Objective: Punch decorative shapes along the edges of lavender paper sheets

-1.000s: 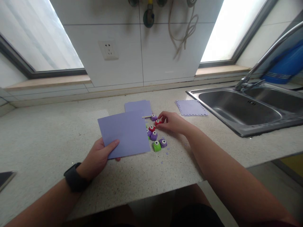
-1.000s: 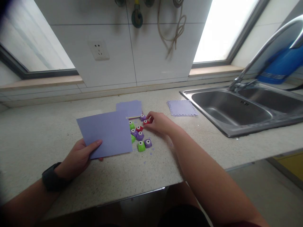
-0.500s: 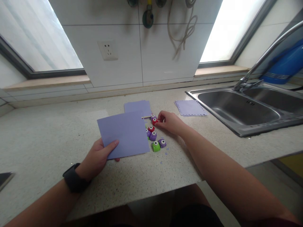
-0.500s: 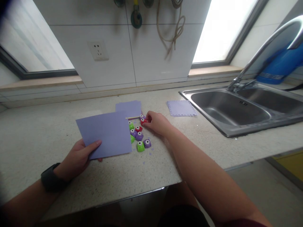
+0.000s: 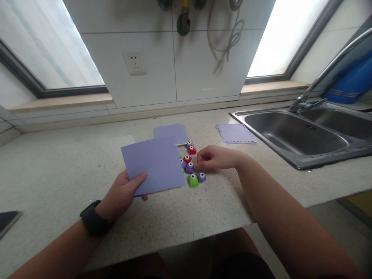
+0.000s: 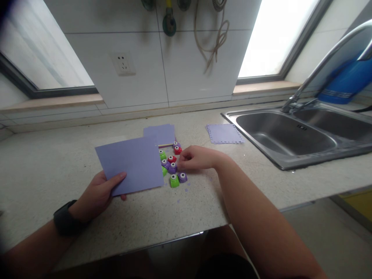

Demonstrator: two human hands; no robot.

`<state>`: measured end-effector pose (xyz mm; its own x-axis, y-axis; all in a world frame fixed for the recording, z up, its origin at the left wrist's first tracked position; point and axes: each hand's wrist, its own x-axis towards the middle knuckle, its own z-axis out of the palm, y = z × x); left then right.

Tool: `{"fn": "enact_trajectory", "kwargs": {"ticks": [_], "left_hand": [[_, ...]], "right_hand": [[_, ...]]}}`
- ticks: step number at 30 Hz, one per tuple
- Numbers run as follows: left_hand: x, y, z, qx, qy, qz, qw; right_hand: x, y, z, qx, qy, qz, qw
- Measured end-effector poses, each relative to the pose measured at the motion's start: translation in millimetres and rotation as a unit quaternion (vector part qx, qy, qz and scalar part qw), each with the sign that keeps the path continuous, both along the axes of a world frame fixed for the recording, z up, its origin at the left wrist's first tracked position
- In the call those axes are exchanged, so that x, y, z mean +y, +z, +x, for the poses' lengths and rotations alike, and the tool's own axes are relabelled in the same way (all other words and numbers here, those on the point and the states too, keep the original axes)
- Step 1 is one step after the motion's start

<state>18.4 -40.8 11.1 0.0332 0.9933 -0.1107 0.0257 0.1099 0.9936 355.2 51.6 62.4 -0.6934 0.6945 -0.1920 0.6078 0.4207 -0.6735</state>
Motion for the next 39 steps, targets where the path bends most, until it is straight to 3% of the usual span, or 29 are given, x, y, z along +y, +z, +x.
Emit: {"fn": "enact_trajectory", "kwargs": {"ticks": [4, 12, 18, 22, 29, 39], "left_hand": [[-0.2, 0.9, 0.5, 0.000, -0.002, -0.001, 1.000], [-0.4, 1.5, 1.3, -0.005, -0.002, -0.001, 1.000], [-0.3, 1.9, 1.3, -0.001, -0.003, 0.000, 1.000], [-0.6, -1.1, -1.5, -0.002, 0.002, 0.005, 1.000], [-1.4, -3.4, -3.5, -0.015, -0.007, 0.016, 1.000], [-4.0, -0.9, 1.6, 0.024, 0.015, 0.041, 0.999]], "right_hand": [[-0.4, 0.8, 0.3, 0.035, 0.037, -0.068, 0.996], [1.4, -6.6, 2.0, 0.039, 0.055, -0.117, 0.991], [0.7, -2.3, 6.8, 0.056, 0.033, -0.051, 0.997], [5.2, -1.9, 9.6, 0.138, 0.002, -0.037, 0.990], [8.1, -10.9, -0.8, 0.378, -0.129, -0.095, 0.912], [0.1, -15.7, -27.1, 0.517, -0.140, -0.144, 0.832]]}}
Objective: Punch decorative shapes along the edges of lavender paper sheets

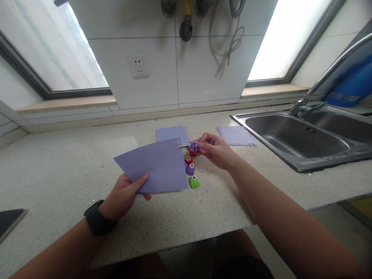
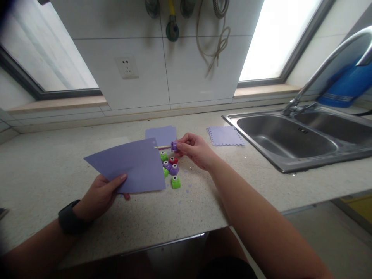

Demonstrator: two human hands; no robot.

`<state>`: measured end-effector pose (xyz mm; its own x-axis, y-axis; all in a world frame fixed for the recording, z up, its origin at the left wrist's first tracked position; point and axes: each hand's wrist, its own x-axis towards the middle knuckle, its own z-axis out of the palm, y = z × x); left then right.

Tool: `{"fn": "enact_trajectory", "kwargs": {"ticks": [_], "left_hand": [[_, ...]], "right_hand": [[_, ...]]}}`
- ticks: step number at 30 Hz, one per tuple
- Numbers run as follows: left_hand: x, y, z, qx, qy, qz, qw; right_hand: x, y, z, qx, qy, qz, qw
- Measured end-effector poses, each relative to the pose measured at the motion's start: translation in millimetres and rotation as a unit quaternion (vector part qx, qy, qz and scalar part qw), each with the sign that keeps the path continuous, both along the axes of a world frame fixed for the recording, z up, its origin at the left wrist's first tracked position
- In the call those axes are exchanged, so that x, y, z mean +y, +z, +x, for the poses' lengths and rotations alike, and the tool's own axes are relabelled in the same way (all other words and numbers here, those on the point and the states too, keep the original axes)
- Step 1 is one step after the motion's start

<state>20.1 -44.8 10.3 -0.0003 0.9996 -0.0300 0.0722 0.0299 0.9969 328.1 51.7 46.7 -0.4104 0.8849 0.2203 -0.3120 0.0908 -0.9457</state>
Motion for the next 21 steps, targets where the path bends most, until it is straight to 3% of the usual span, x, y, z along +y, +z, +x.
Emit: {"fn": "enact_trajectory", "kwargs": {"ticks": [11, 21], "left_hand": [[1.3, -4.3, -3.0, -0.013, -0.007, -0.009, 1.000], [0.5, 2.9, -3.1, 0.007, -0.029, -0.019, 0.999]], "right_hand": [[-6.3, 0.9, -1.1, 0.014, 0.071, 0.001, 0.997], [-8.8, -0.6, -13.3, 0.036, 0.018, -0.016, 0.999]]}}
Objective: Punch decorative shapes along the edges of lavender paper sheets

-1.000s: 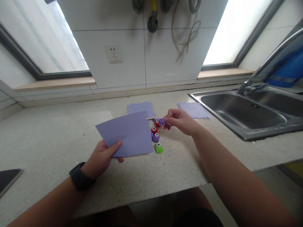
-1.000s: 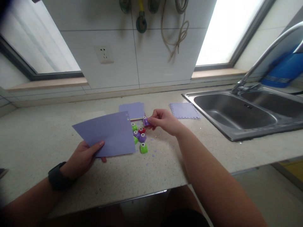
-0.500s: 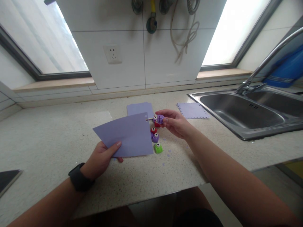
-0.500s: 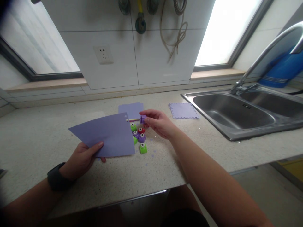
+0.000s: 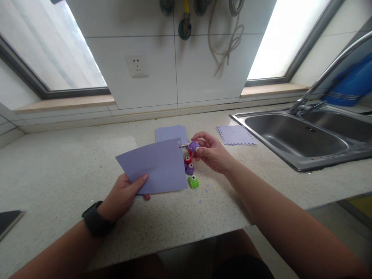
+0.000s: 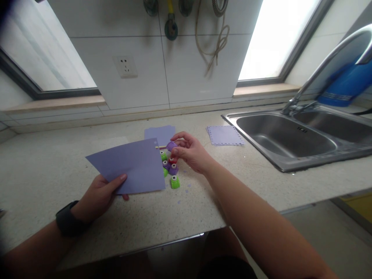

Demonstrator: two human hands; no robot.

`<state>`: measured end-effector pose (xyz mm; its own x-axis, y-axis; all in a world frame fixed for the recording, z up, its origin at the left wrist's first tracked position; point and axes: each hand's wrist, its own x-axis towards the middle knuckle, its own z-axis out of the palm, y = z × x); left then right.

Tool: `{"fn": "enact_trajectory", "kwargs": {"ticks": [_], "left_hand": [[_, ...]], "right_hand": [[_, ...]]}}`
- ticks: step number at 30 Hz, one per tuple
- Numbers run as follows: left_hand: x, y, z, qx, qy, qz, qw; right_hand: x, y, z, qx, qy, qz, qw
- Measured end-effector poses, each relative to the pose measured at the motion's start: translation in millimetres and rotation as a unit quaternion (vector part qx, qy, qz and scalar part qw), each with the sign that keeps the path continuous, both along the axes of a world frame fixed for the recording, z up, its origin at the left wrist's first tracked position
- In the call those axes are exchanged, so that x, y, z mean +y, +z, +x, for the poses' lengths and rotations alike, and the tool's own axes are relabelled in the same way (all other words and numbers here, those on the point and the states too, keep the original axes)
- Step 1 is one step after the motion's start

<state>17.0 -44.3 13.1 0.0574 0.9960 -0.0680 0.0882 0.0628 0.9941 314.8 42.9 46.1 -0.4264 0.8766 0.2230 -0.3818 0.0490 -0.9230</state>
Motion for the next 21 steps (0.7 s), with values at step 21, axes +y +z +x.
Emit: {"fn": "enact_trajectory", "kwargs": {"ticks": [21], "left_hand": [[-1.4, 5.5, 2.1, 0.058, 0.008, 0.005, 0.998]], "right_hand": [[-7.0, -2.5, -7.9, -0.017, -0.017, -0.021, 0.999]]}}
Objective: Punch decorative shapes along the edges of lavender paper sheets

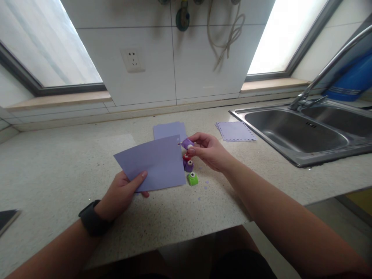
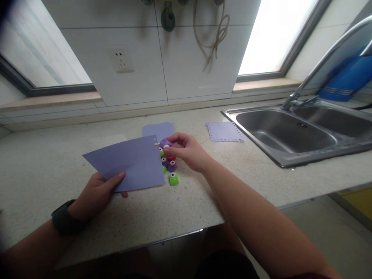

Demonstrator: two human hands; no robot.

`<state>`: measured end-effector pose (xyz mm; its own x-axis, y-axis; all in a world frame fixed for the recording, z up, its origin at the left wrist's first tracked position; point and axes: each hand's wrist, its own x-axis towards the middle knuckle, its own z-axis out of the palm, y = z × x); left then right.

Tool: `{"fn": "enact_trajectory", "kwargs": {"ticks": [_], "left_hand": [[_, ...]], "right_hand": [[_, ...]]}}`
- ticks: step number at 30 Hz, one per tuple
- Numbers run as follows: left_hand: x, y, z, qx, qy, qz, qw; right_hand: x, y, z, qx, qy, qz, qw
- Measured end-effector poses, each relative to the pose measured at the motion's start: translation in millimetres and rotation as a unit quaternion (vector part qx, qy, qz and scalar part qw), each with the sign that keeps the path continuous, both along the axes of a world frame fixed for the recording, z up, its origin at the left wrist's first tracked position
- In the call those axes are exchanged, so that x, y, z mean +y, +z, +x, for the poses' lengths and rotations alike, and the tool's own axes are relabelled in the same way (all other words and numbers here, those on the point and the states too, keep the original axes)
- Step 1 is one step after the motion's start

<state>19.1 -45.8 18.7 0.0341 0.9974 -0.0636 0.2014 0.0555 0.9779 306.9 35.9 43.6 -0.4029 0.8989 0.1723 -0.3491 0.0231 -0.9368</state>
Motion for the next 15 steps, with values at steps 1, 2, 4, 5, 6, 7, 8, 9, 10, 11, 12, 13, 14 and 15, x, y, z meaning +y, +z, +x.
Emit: {"fn": "enact_trajectory", "kwargs": {"ticks": [1, 2, 4, 5, 6, 7, 8, 9, 10, 11, 12, 13, 14, 15], "left_hand": [[0.0, 0.1, -0.1, 0.002, -0.001, 0.000, 1.000], [-0.1, 0.3, -0.1, 0.003, -0.002, 0.001, 1.000], [-0.2, 0.5, -0.1, 0.004, -0.002, -0.002, 1.000], [-0.1, 0.3, -0.2, 0.003, -0.002, -0.004, 1.000], [0.0, 0.0, -0.3, 0.003, -0.002, -0.005, 1.000], [0.1, -0.5, -0.4, 0.002, -0.003, -0.006, 1.000], [0.2, -1.1, -0.7, 0.001, -0.004, -0.007, 1.000], [0.3, -1.7, -1.1, -0.001, -0.004, -0.008, 1.000], [0.3, -2.3, -1.4, -0.002, -0.004, -0.009, 1.000], [0.2, -2.7, -1.7, -0.001, -0.003, -0.010, 1.000], [0.1, -2.9, -2.0, 0.000, -0.004, -0.011, 1.000], [-0.1, -2.9, -2.1, 0.001, -0.005, -0.013, 1.000], [-0.2, -2.7, -2.0, 0.003, -0.006, -0.013, 1.000], [-0.3, -2.3, -1.8, 0.004, -0.007, -0.013, 1.000]], "right_hand": [[-0.2, 0.3, 0.1, 0.001, 0.000, 0.000, 1.000], [-0.3, 0.4, 0.1, 0.001, 0.000, 0.000, 1.000], [-0.1, -0.1, -0.3, 0.001, 0.004, 0.000, 1.000], [0.2, -0.7, -0.5, 0.000, 0.006, 0.001, 1.000], [0.5, -1.4, -0.5, -0.002, 0.009, 0.002, 1.000], [0.9, -2.1, -0.5, -0.004, 0.011, 0.002, 1.000], [1.3, -2.8, -0.2, -0.006, 0.013, 0.002, 1.000], [1.6, -3.3, 0.1, -0.010, 0.014, 0.001, 1.000], [1.9, -3.6, 0.5, -0.014, 0.017, 0.001, 1.000], [2.1, -3.7, 0.9, -0.019, 0.021, 0.000, 1.000], [2.2, -3.8, 1.2, -0.023, 0.025, -0.001, 0.999], [2.2, -3.8, 1.3, -0.026, 0.031, -0.001, 0.999], [2.3, -3.9, 1.3, -0.028, 0.037, -0.001, 0.999], [2.3, -4.1, 1.1, -0.029, 0.042, -0.001, 0.999]]}}
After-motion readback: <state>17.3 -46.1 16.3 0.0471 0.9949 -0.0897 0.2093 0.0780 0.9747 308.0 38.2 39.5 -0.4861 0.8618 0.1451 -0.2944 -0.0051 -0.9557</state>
